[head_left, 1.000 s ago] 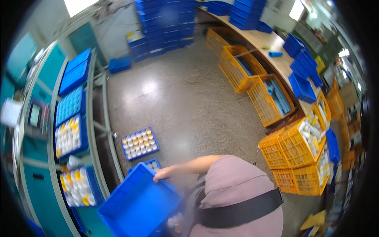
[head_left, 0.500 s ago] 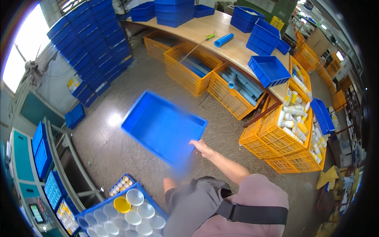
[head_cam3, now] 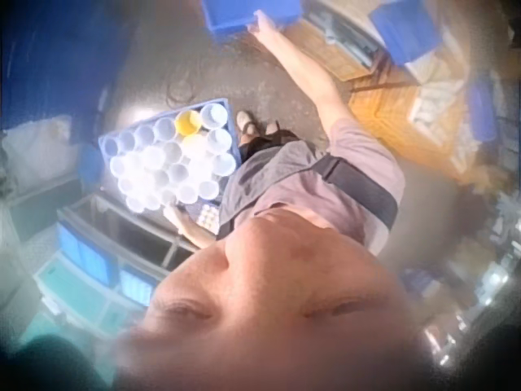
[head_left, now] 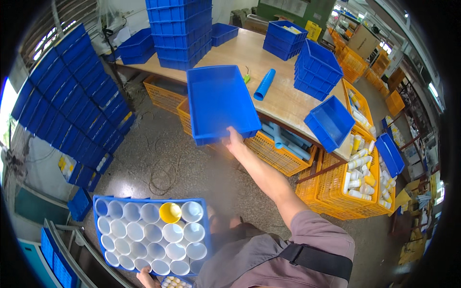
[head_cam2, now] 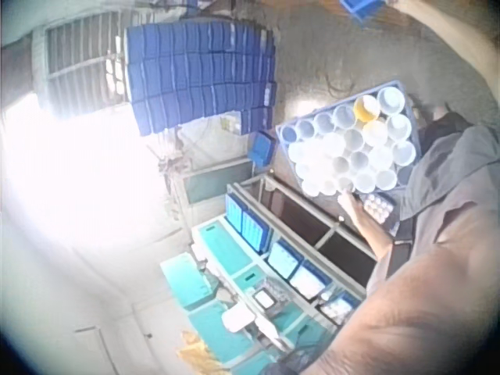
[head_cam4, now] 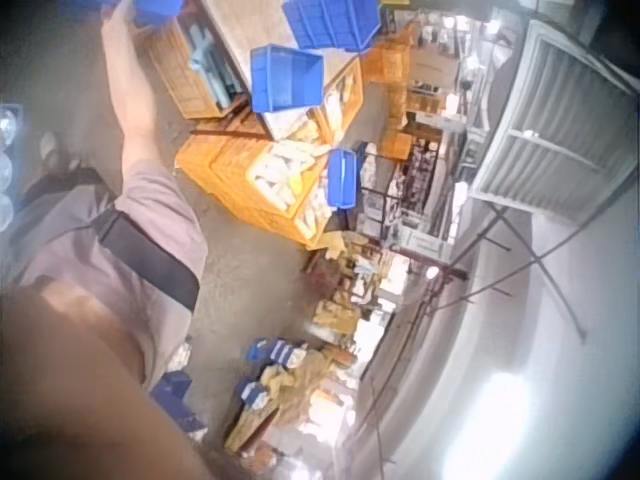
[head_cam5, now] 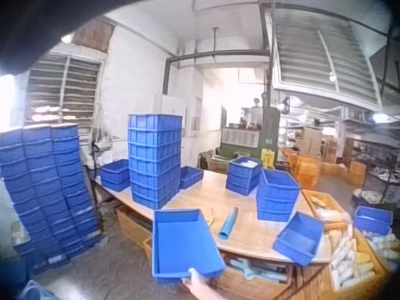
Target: The person writes on a notepad, then uses a pen to interact with a touchscreen control panel. They move small white and yellow containers between blue trays, arrange them in rows, and carry trays to different locations.
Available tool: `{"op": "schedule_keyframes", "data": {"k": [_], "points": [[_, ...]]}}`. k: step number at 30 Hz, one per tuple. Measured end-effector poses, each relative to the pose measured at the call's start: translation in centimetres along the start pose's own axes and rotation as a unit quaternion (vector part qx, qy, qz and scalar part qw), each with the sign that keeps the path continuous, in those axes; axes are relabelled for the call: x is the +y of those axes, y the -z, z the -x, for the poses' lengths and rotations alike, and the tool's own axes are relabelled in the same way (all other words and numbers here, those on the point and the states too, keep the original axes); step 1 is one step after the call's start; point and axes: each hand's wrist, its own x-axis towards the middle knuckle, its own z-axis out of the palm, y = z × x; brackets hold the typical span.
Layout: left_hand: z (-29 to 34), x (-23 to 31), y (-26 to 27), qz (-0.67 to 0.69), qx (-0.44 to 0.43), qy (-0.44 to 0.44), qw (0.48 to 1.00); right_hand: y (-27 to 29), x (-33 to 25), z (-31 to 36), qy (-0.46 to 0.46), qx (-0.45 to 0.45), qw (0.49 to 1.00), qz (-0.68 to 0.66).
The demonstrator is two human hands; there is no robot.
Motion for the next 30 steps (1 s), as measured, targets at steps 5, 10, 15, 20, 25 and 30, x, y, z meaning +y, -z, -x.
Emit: {"op": "schedule_keyframes", "data": {"k": [5,10,15,20,25,30], "points": [[-6.4,8.3,-11.6,-0.140,-0.010,-0.067,0.988,-8.1,-4.5,-8.2,0.008,0.003,0.999,-0.053],[-11.9,12.6,-23.3,-0.200,-0.086,-0.087,0.972,-16.1,-7.2,-7.1,-0.054,-0.325,0.915,0.233],[-16.2,17.3,-38.0,-0.312,-0.132,-0.147,0.929,-21.2,-6.0,-3.8,0.061,-0.559,0.679,0.473],[-17.4,22.1,-49.0,-0.479,-0.130,-0.170,0.851,-21.9,-7.9,-11.1,0.029,-0.394,0.804,0.443],[-13.4,23.7,-47.6,-0.215,-0.270,-0.107,0.932,-17.9,-11.4,-14.9,0.117,-0.244,0.860,0.434],[-8.7,17.5,-47.9,0.046,-0.366,0.173,0.913,-15.7,-15.1,-14.0,0.151,-0.165,0.957,0.186]]}}
